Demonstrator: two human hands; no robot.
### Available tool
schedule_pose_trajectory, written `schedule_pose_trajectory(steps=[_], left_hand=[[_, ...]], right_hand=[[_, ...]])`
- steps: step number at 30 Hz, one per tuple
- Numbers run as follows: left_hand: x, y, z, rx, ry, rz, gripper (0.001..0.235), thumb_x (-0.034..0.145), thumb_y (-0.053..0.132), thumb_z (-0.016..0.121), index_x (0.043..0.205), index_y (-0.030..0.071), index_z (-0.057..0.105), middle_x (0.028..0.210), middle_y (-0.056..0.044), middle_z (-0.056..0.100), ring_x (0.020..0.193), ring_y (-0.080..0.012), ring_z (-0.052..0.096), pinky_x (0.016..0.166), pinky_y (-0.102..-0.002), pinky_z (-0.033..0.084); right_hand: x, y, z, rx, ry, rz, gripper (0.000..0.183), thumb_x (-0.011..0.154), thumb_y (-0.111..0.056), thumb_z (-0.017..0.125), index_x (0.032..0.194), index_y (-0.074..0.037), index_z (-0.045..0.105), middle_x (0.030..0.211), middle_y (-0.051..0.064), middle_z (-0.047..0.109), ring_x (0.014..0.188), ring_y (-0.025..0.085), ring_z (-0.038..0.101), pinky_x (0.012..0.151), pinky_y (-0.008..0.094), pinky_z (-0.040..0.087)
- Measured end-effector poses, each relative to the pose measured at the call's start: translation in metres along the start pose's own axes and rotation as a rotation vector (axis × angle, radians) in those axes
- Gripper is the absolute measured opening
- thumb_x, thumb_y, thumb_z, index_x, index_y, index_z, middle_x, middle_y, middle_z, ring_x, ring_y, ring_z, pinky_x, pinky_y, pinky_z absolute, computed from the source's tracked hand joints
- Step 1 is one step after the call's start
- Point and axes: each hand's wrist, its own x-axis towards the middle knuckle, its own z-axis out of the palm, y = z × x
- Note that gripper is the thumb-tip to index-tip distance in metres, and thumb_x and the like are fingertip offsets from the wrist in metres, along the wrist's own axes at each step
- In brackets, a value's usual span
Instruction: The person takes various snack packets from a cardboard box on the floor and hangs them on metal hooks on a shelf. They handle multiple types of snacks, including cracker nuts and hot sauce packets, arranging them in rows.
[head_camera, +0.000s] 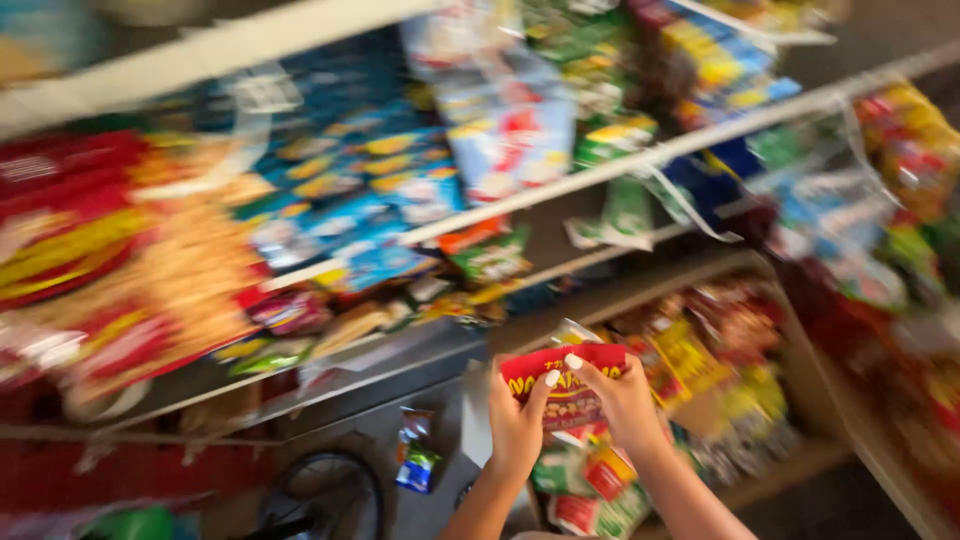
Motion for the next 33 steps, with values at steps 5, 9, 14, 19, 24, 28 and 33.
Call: schedule_pose_trajectory(steps=[5, 9, 14, 19, 24, 28, 33], left_hand=[[0.010, 0.073, -0.077, 0.234, 0.194, 0.208, 0.025, 0.089, 0.016, 0.077, 0.100, 0.001, 0.060, 0.084, -0.011, 0.078, 0.077, -0.0132, 0.076, 0.067, -0.030, 0.059], [0.004, 0.138, -0.132, 0.338, 0.331, 0.340, 0.022, 0.088, 0.015, 0.079, 0.098, 0.000, 0.066, 0.083, -0.011, 0.079, 0.074, -0.0143, 0.075, 0.066, -0.030, 0.058], [-0.004, 0.225, -0.181, 0.444, 0.454, 0.634, 0.025, 0.092, 0.015, 0.078, 0.107, 0.000, 0.066, 0.097, -0.010, 0.075, 0.084, -0.0165, 0.072, 0.077, -0.030, 0.057], [0.004, 0.301, -0.210, 0.471, 0.493, 0.683, 0.028, 0.094, 0.017, 0.077, 0.112, 0.001, 0.064, 0.104, -0.009, 0.073, 0.091, -0.0173, 0.072, 0.084, -0.030, 0.057], [0.024, 0.340, -0.223, 0.519, 0.505, 0.811, 0.027, 0.100, 0.017, 0.076, 0.117, 0.001, 0.063, 0.110, -0.010, 0.071, 0.097, -0.0186, 0.068, 0.090, -0.031, 0.054], [0.040, 0.349, -0.228, 0.429, 0.434, 0.828, 0.026, 0.102, 0.018, 0.074, 0.118, 0.001, 0.061, 0.109, -0.008, 0.071, 0.097, -0.0163, 0.067, 0.091, -0.030, 0.054], [0.047, 0.345, -0.230, 0.359, 0.398, 0.784, 0.023, 0.103, 0.017, 0.072, 0.116, 0.002, 0.061, 0.107, -0.006, 0.070, 0.095, -0.0123, 0.065, 0.089, -0.028, 0.054]], right_hand=[[-0.013, -0.021, 0.106, -0.208, -0.272, -0.210, 0.013, 0.089, -0.013, 0.076, 0.088, -0.001, 0.074, 0.079, 0.001, 0.074, 0.071, 0.008, 0.066, 0.065, 0.026, 0.054], [-0.029, -0.033, 0.184, -0.278, -0.405, -0.349, 0.013, 0.088, -0.013, 0.078, 0.088, -0.001, 0.073, 0.078, -0.001, 0.071, 0.071, 0.006, 0.063, 0.065, 0.025, 0.053], [-0.072, -0.088, 0.281, -0.296, -0.586, -0.509, 0.014, 0.091, -0.013, 0.078, 0.091, 0.000, 0.073, 0.080, -0.001, 0.070, 0.073, 0.005, 0.061, 0.066, 0.023, 0.050], [-0.096, -0.122, 0.347, -0.260, -0.560, -0.537, 0.017, 0.090, -0.015, 0.078, 0.092, 0.001, 0.072, 0.079, -0.001, 0.070, 0.070, 0.005, 0.062, 0.061, 0.024, 0.051], [-0.107, -0.152, 0.392, -0.238, -0.599, -0.714, 0.024, 0.094, -0.017, 0.075, 0.111, -0.001, 0.076, 0.094, 0.003, 0.077, 0.084, 0.005, 0.068, 0.076, 0.023, 0.057], [-0.098, -0.157, 0.404, -0.188, -0.641, -0.784, 0.024, 0.097, -0.016, 0.073, 0.115, 0.000, 0.075, 0.103, 0.003, 0.078, 0.092, 0.006, 0.070, 0.084, 0.024, 0.058], [-0.084, -0.152, 0.411, -0.202, -0.633, -0.711, 0.021, 0.094, -0.014, 0.076, 0.107, 0.003, 0.076, 0.098, 0.006, 0.078, 0.087, 0.008, 0.070, 0.080, 0.026, 0.058]])
